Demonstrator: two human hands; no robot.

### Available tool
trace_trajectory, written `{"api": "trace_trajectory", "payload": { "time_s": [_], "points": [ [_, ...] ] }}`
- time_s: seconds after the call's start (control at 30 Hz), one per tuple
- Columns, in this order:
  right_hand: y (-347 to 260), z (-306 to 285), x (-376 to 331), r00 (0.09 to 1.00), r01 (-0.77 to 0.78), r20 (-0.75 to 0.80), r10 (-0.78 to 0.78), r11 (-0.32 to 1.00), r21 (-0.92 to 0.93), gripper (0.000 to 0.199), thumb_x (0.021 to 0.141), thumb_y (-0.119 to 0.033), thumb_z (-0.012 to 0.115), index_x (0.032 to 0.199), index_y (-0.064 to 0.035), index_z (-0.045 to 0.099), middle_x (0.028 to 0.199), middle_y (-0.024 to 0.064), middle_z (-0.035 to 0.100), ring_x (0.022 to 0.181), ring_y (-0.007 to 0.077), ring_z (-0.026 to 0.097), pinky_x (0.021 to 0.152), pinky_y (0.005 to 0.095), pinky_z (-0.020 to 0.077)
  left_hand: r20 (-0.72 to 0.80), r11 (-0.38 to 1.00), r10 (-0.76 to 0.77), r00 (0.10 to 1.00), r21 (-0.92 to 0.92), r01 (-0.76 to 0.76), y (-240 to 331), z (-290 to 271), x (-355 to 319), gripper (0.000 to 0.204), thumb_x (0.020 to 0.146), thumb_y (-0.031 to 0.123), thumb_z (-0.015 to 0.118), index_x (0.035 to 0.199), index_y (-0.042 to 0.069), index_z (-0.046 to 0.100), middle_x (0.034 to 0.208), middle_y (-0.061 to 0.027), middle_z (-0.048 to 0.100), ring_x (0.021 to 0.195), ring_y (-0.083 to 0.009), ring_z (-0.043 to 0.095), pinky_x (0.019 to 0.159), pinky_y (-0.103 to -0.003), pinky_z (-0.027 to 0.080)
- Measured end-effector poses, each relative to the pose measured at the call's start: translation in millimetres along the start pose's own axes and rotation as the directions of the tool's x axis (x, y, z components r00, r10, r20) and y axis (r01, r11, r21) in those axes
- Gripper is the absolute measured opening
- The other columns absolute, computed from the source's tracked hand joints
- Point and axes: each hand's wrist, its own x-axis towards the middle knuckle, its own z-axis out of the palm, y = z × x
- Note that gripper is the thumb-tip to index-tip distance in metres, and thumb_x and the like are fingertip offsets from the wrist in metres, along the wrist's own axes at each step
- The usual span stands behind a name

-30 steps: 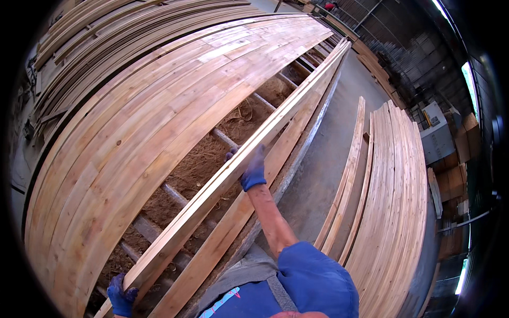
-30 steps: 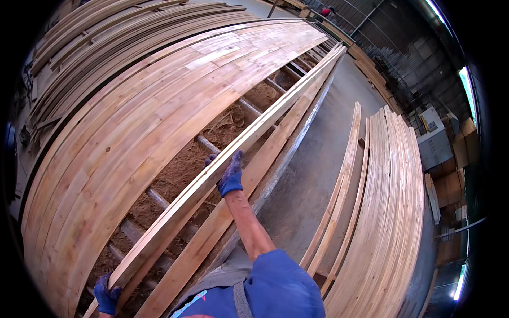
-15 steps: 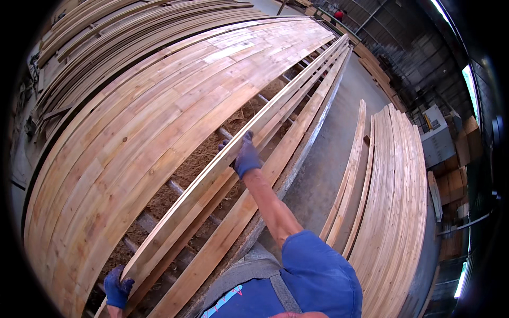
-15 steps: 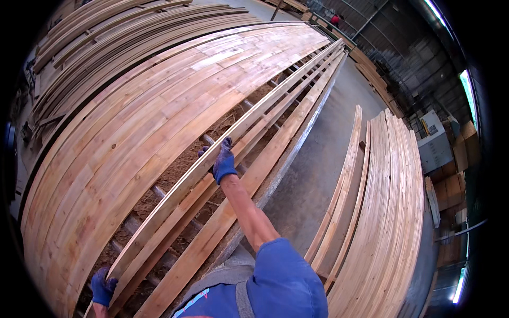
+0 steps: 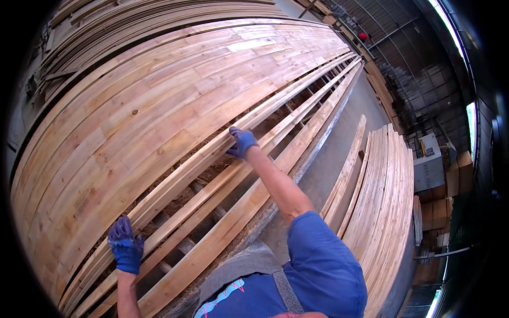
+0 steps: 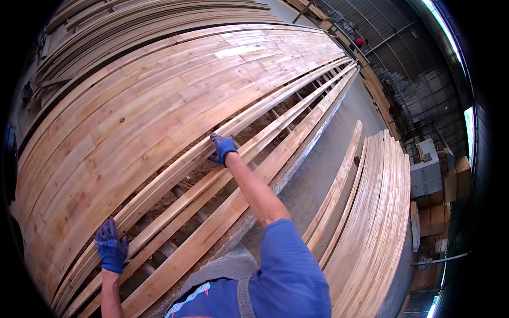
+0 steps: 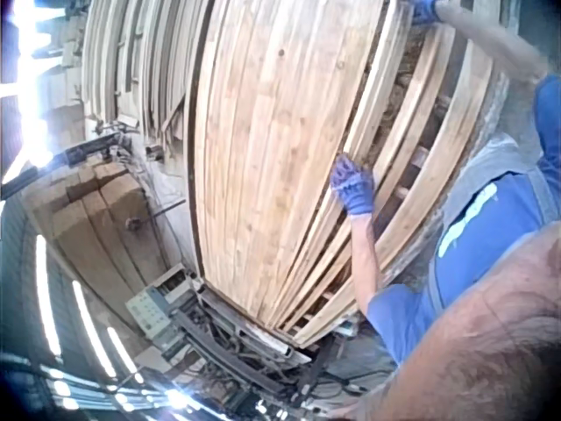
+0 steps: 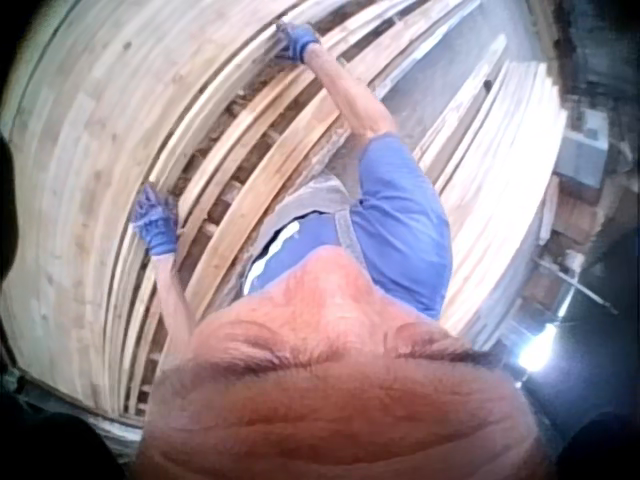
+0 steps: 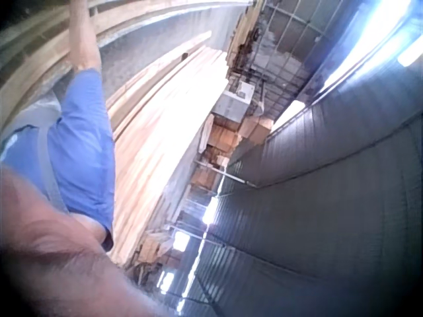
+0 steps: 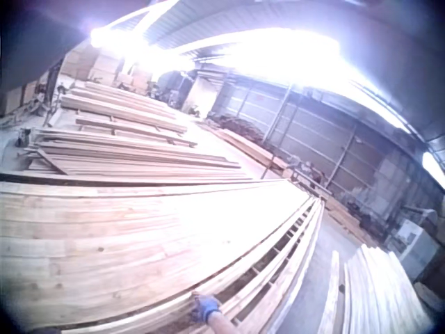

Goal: The person arranges long wooden planks onto a large curved metal frame in a workshop. They use a metal block to smooth or press the planks into place and occasionally measure the assembly with a tape measure. The person works systematically along the frame, picking up planks from a nearby pile and fitting them into the structure.

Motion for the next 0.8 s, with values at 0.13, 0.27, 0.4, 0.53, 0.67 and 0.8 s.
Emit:
{"api": "trace_trajectory", "payload": {
  "time_s": [0.13,0.27,0.4,0.53,0.67,0.8],
  "points": [
    [-2,-62,47,0.908,0.087,0.416,-0.06,0.995,-0.047,0.034,0.089,-0.033,0.065,0.112,-0.0087,0.058,0.091,0.0126,0.065,0.066,0.0268,0.062,0.055,0.0412,0.0537,0.018,0.997,0.037,0.999,-0.064,-0.035,-22,12,22,0.077,0.069,0.027,0.079,0.136,0.006,0.048,0.124,-0.0187,0.056,0.113,-0.0379,0.053,0.098,-0.051,0.04],
    [2,-96,-12,0.873,0.463,0.084,-0.481,0.761,-0.454,0.034,0.089,-0.031,0.064,0.102,0.0008,0.059,0.07,0.0075,0.062,0.054,0.0172,0.057,0.049,0.0324,0.0491,0.083,0.996,-0.022,0.996,-0.082,0.029,-13,-7,19,0.075,0.068,0.027,0.081,0.133,0.005,0.051,0.12,-0.0182,0.058,0.111,-0.0376,0.054,0.097,-0.05,0.04],
    [45,-147,9,0.9,0.383,-0.088,-0.426,0.872,-0.304,0.038,0.088,-0.029,0.067,0.103,0.0051,0.058,0.068,0.0071,0.06,0.053,0.0149,0.056,0.049,0.0304,0.0485,-0.01,0.995,0.023,1.0,-0.099,-0.024,-4,-11,13,0.074,0.07,0.028,0.079,0.133,0.003,0.05,0.123,-0.0203,0.058,0.112,-0.0377,0.055,0.097,-0.05,0.042],
    [57,-153,14,0.933,0.354,-0.05,-0.357,0.933,-0.061,0.015,0.088,-0.019,0.068,0.085,-0.0067,0.059,0.073,0.0016,0.057,0.051,0.0107,0.052,0.043,0.0268,0.042,-0.26,0.975,0.204,0.944,-0.029,-0.219,50,-50,12,0.076,0.072,0.036,0.077,0.134,0.002,0.049,0.127,-0.0214,0.057,0.113,-0.0375,0.056,0.096,-0.05,0.043],
    [61,-160,35,0.898,0.428,0.005,-0.441,0.869,-0.248,0.029,0.091,-0.022,0.067,0.103,0.0011,0.053,0.068,0.0058,0.056,0.049,0.0143,0.053,0.043,0.0303,0.0446,0.154,0.976,0.188,0.97,-0.139,-0.167,93,-31,-4,0.08,0.075,0.045,0.074,0.138,0.003,0.047,0.131,-0.0184,0.055,0.119,-0.0358,0.052,0.101,-0.048,0.039],
    [54,-155,32,0.904,0.403,-0.039,-0.426,0.878,-0.26,0.038,0.092,-0.025,0.067,0.108,0.0062,0.052,0.063,0.0091,0.056,0.049,0.0167,0.054,0.042,0.0329,0.0459,0.06,0.979,0.178,0.982,-0.107,-0.171,94,-17,-13,0.094,0.064,0.046,0.082,0.138,0.002,0.046,0.128,-0.0228,0.057,0.111,-0.0391,0.057,0.095,-0.049,0.044]
  ]
}}
